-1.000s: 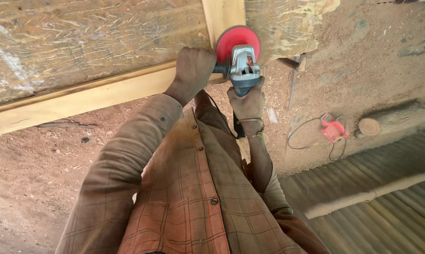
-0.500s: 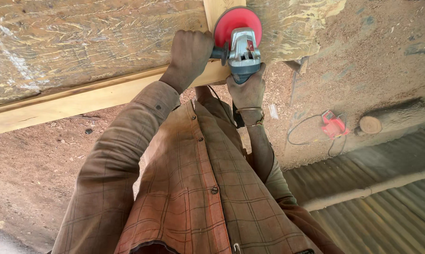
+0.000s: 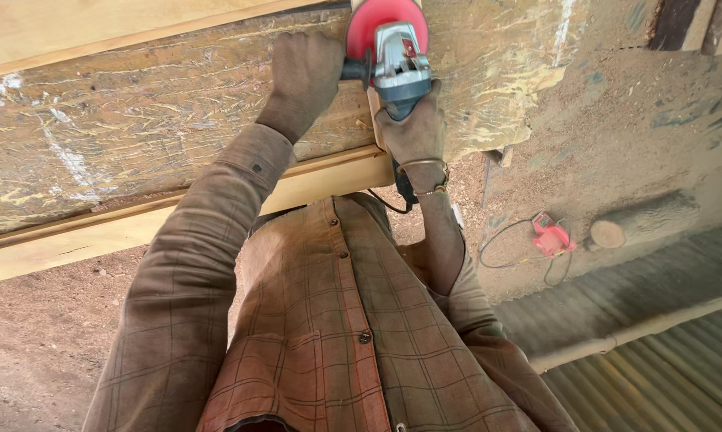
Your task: The person uses an orbital sander to smooth the surface of a wooden frame resting on a workbench. They move the sander along the edges and flat surfaces of the frame, occasionally repositioning their hands to maintain control.
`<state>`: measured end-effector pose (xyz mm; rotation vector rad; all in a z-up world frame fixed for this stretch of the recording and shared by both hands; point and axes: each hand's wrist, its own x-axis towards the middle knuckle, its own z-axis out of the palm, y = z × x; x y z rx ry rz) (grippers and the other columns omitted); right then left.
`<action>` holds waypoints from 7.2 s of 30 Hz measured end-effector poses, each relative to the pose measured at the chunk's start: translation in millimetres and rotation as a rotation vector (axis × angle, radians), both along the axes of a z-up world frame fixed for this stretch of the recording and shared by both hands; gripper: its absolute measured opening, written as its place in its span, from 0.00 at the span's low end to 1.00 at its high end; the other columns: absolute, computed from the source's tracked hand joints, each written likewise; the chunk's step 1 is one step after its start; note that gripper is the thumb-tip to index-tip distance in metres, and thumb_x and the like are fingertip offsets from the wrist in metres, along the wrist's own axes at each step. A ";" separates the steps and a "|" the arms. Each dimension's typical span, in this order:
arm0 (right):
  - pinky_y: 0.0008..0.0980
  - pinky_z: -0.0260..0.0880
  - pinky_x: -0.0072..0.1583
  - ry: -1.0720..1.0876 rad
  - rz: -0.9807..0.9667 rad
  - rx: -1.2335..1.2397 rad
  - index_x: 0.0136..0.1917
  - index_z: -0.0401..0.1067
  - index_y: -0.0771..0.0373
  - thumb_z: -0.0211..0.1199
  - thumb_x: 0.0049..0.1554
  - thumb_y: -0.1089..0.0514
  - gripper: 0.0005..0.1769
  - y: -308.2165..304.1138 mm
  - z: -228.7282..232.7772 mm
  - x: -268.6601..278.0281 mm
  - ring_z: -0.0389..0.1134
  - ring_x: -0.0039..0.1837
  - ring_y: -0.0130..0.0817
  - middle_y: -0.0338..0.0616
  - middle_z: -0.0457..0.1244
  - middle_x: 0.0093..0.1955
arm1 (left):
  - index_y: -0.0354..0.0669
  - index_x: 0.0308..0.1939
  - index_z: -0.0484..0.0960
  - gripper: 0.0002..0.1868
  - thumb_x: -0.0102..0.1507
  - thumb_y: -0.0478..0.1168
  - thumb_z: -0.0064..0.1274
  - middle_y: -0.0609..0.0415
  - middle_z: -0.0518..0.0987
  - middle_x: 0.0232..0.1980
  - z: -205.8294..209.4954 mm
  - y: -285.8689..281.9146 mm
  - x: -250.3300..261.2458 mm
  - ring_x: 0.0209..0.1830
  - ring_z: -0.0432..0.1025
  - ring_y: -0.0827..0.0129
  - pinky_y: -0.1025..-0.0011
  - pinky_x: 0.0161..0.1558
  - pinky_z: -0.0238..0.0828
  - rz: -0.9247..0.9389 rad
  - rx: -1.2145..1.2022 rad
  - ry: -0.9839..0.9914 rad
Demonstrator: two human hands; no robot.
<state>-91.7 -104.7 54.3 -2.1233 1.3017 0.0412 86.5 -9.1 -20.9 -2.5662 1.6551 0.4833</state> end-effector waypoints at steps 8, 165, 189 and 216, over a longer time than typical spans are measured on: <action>0.45 0.81 0.50 0.005 0.085 0.040 0.65 0.49 0.72 0.70 0.48 0.56 0.42 -29.1 2.0 41.5 0.76 0.44 0.57 0.62 0.70 0.42 | 0.51 0.35 0.87 0.07 0.55 0.43 0.68 0.59 0.79 0.25 0.8 -19.3 36.9 0.24 0.74 0.69 0.67 0.29 0.68 -0.001 -0.189 -0.176; 0.54 0.72 0.50 -0.089 -0.590 -0.024 0.63 0.57 0.70 0.72 0.45 0.51 0.40 184.8 -23.4 -206.6 0.73 0.49 0.64 0.64 0.69 0.45 | 0.46 0.35 0.80 0.05 0.58 0.41 0.56 0.55 0.82 0.28 2.8 65.5 -191.8 0.28 0.79 0.64 0.66 0.33 0.72 -0.689 -0.277 0.001; 0.54 0.76 0.50 -0.029 -0.233 -0.001 0.65 0.53 0.75 0.70 0.46 0.53 0.43 53.7 -12.4 -68.1 0.73 0.47 0.65 0.67 0.69 0.43 | 0.44 0.38 0.80 0.08 0.60 0.43 0.59 0.54 0.81 0.27 25.1 4.1 -43.7 0.25 0.78 0.65 0.64 0.36 0.72 -0.357 -0.153 -0.069; 0.59 0.73 0.50 0.061 -0.267 0.103 0.64 0.51 0.69 0.70 0.45 0.53 0.42 95.4 -4.0 -104.3 0.71 0.47 0.68 0.68 0.68 0.42 | 0.47 0.38 0.81 0.06 0.58 0.38 0.59 0.53 0.83 0.29 19.1 44.5 -72.2 0.28 0.81 0.61 0.63 0.29 0.74 -0.382 -0.084 0.052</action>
